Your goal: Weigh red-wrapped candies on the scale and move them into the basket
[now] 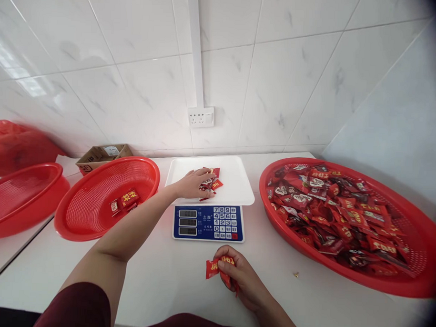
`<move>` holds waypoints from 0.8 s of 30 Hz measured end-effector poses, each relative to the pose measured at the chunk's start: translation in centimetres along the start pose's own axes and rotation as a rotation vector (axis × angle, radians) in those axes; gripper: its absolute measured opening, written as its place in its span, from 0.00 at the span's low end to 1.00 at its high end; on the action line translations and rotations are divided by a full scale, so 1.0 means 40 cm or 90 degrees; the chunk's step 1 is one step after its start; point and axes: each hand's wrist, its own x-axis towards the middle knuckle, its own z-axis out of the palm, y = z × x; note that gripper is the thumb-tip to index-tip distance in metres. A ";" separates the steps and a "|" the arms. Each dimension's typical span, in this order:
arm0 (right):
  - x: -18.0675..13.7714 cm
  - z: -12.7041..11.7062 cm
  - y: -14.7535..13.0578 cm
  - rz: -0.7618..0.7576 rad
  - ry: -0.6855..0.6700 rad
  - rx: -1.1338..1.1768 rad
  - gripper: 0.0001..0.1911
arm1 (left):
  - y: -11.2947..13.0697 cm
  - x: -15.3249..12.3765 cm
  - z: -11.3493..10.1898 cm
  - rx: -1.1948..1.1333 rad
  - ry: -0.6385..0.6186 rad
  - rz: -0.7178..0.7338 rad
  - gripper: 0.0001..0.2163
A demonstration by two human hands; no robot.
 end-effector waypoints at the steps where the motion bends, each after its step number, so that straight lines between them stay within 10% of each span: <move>1: 0.000 0.000 0.001 -0.001 -0.001 -0.001 0.21 | 0.000 0.000 0.000 -0.002 0.000 0.000 0.31; 15: 0.003 -0.002 0.004 0.005 0.014 0.020 0.21 | 0.023 -0.025 -0.005 -0.033 0.144 0.059 0.27; 19: 0.005 -0.005 0.003 -0.039 0.040 0.037 0.20 | 0.129 -0.135 0.026 -0.299 0.267 0.070 0.18; 24: -0.002 -0.005 0.002 -0.107 0.131 -0.053 0.17 | 0.241 -0.277 0.144 -0.738 0.123 0.002 0.21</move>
